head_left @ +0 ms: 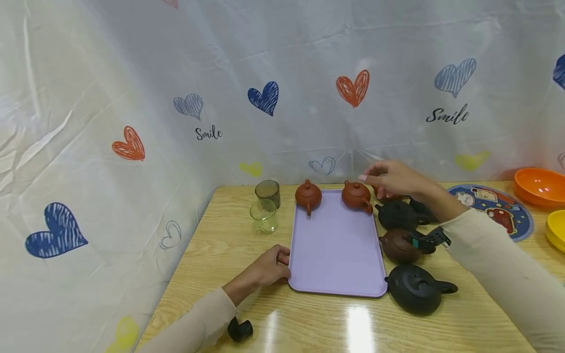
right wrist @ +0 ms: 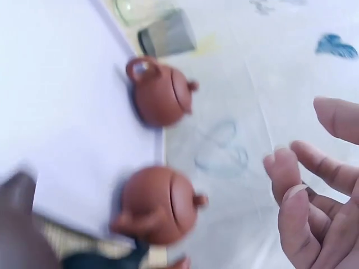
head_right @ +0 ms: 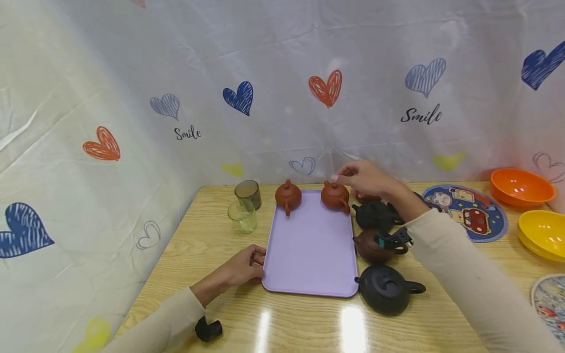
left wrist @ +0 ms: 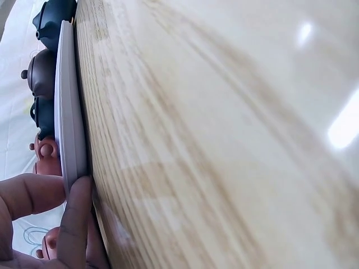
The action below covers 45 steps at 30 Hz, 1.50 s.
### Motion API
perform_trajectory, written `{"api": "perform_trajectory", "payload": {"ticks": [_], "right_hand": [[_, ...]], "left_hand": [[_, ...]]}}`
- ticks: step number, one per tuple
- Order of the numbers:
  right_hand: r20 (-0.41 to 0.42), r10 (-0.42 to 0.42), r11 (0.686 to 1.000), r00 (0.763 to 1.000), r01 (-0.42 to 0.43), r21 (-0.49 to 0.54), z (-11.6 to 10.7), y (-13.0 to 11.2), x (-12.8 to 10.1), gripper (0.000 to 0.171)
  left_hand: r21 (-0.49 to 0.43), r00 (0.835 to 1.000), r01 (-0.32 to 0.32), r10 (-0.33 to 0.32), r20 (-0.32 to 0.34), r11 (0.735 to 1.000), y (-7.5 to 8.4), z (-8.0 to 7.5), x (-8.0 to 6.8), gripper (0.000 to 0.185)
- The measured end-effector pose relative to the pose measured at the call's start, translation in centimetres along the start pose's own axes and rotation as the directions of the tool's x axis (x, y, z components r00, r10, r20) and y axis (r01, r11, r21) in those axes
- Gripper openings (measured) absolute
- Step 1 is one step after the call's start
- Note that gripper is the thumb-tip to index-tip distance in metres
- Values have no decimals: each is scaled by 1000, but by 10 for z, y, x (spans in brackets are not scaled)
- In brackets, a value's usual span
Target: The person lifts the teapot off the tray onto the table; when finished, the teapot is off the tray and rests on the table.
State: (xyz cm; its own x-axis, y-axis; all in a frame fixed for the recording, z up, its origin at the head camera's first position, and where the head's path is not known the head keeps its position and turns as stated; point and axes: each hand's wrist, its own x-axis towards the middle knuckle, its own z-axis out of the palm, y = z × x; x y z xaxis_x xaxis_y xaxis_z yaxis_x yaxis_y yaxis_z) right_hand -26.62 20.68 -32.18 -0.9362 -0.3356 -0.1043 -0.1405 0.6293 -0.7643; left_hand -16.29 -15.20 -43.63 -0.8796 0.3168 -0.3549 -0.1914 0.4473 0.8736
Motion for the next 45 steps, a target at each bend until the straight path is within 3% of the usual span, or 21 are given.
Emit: {"api": "perform_trajectory", "payload": {"ticks": [8, 17, 28, 36, 45], "right_hand": [[40, 1, 997, 999, -4, 77, 40, -24, 39, 37], [52, 61, 975, 997, -71, 212, 84, -25, 66, 35], [38, 216, 920, 976, -216, 327, 132, -13, 73, 36], [39, 254, 912, 966, -253, 323, 152, -11, 72, 36], [46, 246, 878, 968, -243, 413, 167, -2, 78, 37]], "left_hand": [[10, 1000, -2, 2, 1, 1000, -1, 0, 1, 61], [2, 1000, -3, 3, 2, 1000, -2, -1, 1, 60], [49, 1000, -5, 5, 1, 999, 0, -3, 1, 62], [41, 1000, -4, 4, 7, 999, 1, -3, 1, 62], [35, 1000, 1, -2, 8, 999, -1, -2, 2, 62]]}}
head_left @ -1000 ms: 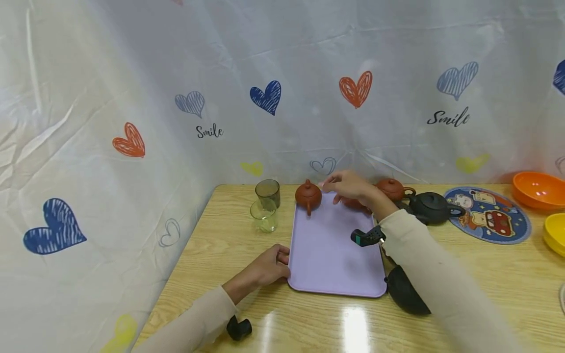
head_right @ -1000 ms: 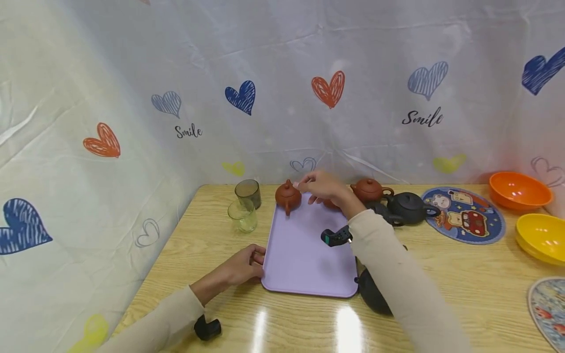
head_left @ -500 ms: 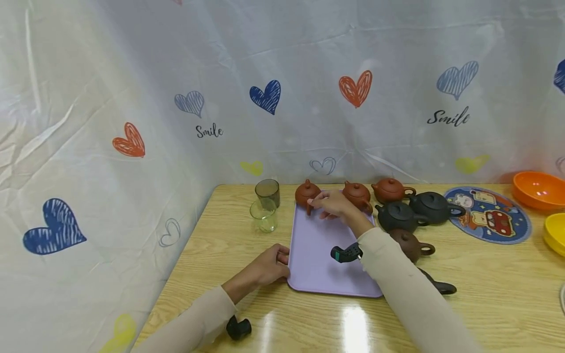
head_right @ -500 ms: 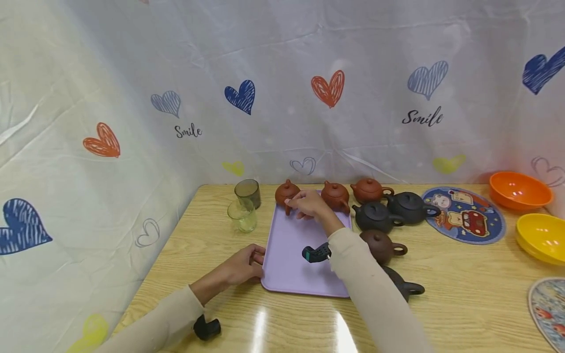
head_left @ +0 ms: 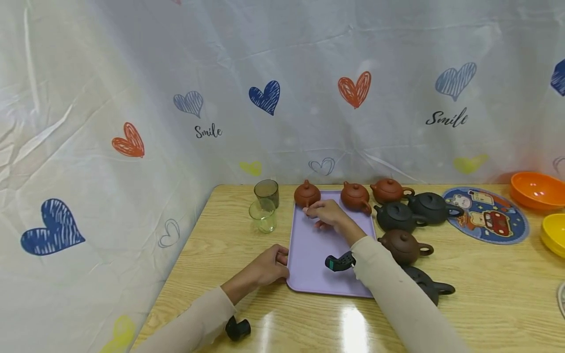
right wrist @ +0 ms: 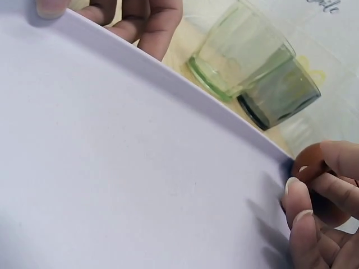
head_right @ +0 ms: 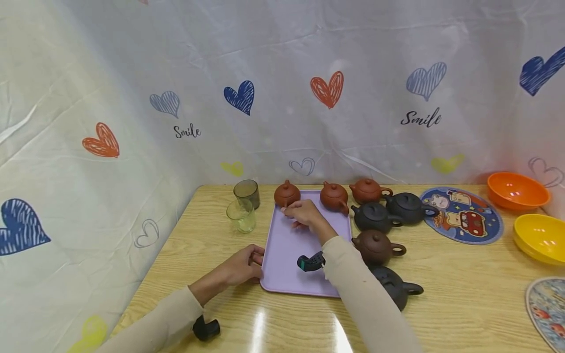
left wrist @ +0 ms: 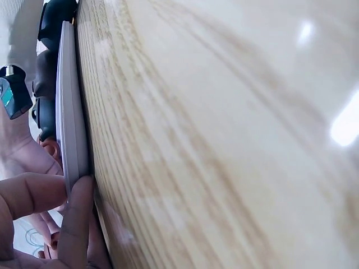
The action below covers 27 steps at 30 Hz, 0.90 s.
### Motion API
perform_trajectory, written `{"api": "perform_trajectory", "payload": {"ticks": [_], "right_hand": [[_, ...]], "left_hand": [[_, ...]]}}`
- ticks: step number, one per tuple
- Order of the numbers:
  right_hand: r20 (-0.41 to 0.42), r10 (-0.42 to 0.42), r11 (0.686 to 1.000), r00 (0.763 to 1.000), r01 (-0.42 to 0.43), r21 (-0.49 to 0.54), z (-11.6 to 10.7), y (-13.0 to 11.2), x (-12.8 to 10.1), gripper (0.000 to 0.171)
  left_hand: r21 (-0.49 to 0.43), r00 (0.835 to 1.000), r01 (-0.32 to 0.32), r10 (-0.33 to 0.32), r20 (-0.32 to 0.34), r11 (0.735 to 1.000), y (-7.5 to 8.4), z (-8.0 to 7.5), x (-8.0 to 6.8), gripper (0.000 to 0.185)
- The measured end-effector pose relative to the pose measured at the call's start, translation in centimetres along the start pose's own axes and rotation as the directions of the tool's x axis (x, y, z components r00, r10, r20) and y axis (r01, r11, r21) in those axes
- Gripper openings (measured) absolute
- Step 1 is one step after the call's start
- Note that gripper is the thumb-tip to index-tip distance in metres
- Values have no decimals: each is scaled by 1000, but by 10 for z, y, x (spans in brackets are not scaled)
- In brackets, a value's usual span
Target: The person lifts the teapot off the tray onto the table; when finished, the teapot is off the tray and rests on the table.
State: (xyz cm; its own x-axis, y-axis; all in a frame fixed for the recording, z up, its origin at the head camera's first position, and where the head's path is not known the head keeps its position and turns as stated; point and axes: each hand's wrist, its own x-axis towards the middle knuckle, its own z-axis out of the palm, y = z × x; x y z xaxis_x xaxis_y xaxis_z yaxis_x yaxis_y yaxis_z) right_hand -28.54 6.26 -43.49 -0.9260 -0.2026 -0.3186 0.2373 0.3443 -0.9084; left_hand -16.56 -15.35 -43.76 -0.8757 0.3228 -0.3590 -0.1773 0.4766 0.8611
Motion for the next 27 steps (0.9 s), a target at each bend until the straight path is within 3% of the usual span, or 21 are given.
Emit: {"api": "perform_trajectory", "payload": {"ticks": [11, 27], "right_hand": [[35, 7, 999, 999, -8, 51, 4, 0, 1, 34], [-44, 26, 999, 999, -24, 41, 6, -5, 1, 46]], "left_hand": [[-20, 1000, -6, 6, 2, 1000, 0, 0, -3, 63], [-6, 1000, -23, 23, 0, 1000, 1, -1, -3, 62]]}}
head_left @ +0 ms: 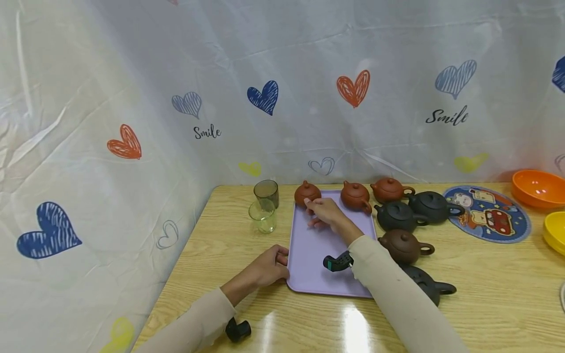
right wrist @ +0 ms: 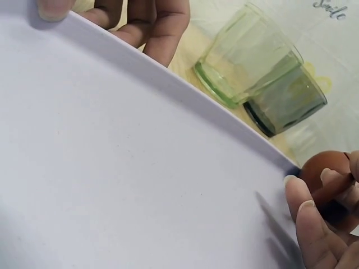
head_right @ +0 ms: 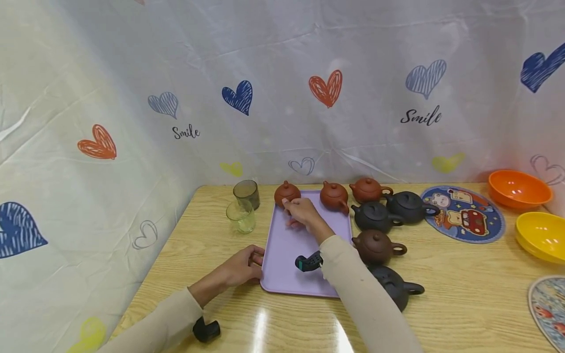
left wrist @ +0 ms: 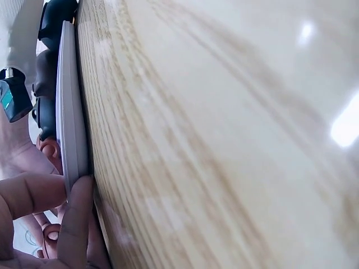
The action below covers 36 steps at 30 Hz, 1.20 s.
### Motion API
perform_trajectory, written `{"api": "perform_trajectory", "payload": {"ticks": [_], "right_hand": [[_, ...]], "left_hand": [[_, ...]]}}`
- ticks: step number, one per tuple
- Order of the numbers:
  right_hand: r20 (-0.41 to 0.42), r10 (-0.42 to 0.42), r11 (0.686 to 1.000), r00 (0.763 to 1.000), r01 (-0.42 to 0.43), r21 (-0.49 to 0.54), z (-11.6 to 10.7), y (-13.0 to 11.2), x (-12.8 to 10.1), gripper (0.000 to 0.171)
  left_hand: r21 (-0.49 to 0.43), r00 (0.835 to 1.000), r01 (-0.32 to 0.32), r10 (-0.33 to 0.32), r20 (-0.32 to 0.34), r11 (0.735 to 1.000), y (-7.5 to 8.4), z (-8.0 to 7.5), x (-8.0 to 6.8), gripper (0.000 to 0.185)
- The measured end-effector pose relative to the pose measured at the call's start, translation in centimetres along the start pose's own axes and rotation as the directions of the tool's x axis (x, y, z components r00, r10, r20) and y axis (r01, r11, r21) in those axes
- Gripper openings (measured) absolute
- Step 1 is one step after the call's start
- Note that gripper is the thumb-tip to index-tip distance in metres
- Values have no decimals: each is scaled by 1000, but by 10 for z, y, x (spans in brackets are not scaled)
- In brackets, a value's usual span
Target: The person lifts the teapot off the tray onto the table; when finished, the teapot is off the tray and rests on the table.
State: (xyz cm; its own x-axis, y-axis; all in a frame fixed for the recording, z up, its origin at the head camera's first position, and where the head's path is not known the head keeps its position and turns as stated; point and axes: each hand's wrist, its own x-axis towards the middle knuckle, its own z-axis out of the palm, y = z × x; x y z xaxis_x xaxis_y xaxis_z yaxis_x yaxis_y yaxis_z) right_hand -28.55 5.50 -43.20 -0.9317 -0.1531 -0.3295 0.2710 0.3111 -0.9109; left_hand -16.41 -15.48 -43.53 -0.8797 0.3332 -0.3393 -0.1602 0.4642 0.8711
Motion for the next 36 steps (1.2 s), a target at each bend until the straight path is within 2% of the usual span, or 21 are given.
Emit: {"api": "perform_trajectory", "payload": {"ticks": [7, 20, 26, 36], "right_hand": [[-21, -1, 1000, 1000, 1, 30, 0, 1, 2, 42], [-57, -21, 1000, 998, 22, 15, -1, 0, 4, 33], [-62, -23, 997, 998, 27, 71, -5, 3, 7, 29], [-52, -41, 996, 998, 45, 82, -9, -2, 2, 32]], "left_hand": [[7, 1000, 8, -8, -2, 1000, 2, 1, 0, 62], [29, 1000, 9, -9, -8, 1000, 3, 1, 0, 61], [8, 1000, 17, -17, 2, 1000, 3, 1, -1, 62], [33, 1000, 22, -22, 2, 999, 1, 0, 0, 61]]}}
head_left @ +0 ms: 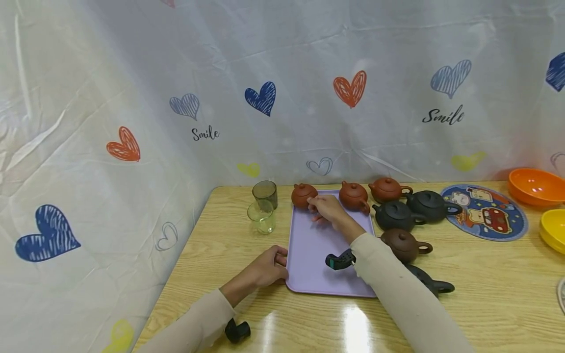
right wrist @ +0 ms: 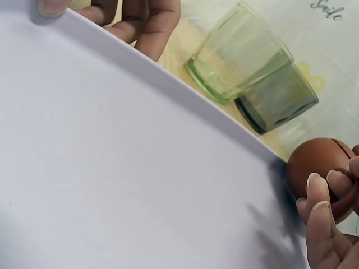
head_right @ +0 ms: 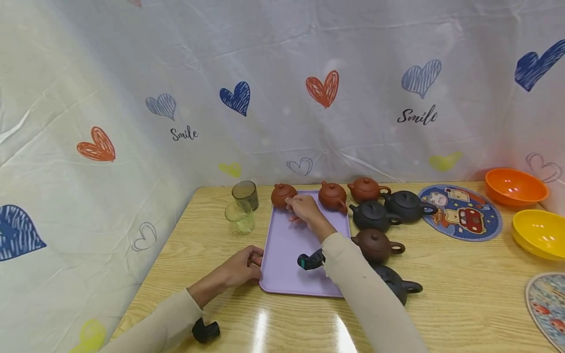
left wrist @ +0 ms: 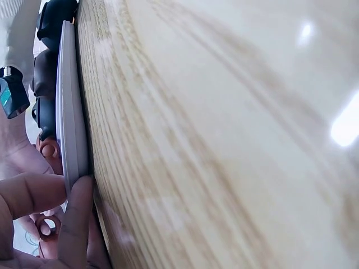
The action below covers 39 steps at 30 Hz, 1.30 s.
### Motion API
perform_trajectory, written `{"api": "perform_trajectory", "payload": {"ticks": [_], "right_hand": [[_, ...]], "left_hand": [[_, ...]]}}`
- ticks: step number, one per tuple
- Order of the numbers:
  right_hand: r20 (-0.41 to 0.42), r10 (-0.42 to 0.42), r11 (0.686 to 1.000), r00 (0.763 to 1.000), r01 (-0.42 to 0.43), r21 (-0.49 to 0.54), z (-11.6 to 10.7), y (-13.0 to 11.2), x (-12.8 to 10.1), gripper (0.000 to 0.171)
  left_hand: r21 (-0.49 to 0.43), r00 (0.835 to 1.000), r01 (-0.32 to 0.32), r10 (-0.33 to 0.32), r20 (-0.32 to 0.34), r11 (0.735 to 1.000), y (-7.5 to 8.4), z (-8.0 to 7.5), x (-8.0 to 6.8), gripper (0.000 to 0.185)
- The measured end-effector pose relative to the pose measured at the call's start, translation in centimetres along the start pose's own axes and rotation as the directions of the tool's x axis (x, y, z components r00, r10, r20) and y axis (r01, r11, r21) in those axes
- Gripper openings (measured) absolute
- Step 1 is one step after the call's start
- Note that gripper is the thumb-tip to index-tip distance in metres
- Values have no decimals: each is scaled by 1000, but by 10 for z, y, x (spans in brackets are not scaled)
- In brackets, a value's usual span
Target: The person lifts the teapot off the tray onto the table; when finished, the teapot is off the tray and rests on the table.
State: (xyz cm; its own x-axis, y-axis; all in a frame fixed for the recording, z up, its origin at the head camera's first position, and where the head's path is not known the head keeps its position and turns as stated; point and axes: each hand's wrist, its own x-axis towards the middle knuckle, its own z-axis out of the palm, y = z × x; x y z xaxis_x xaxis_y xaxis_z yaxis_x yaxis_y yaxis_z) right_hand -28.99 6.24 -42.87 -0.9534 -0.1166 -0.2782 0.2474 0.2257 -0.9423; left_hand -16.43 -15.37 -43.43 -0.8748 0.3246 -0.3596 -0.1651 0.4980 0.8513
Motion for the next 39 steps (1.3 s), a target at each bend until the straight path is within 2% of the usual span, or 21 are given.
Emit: {"api": "perform_trajectory", "payload": {"ticks": [11, 23, 31, 39], "right_hand": [[7, -27, 999, 1000, 28, -44, -11, -12, -6, 36], [14, -93, 993, 996, 94, -66, -29, -38, -18, 36], [63, -116, 992, 991, 119, -45, -44, -59, -30, 40], [73, -130, 988, 989, 135, -69, -64, -68, -41, 39]], "left_hand": [[-43, 1000, 0, 0, 0, 999, 0, 1, 0, 62], [-31, 1000, -6, 5, -27, 1000, 0, 1, -1, 62], [-25, 1000, 1, -2, -30, 1000, -1, 2, 0, 61], [-16, 999, -10, 10, -31, 1000, -2, 3, 0, 62]]}}
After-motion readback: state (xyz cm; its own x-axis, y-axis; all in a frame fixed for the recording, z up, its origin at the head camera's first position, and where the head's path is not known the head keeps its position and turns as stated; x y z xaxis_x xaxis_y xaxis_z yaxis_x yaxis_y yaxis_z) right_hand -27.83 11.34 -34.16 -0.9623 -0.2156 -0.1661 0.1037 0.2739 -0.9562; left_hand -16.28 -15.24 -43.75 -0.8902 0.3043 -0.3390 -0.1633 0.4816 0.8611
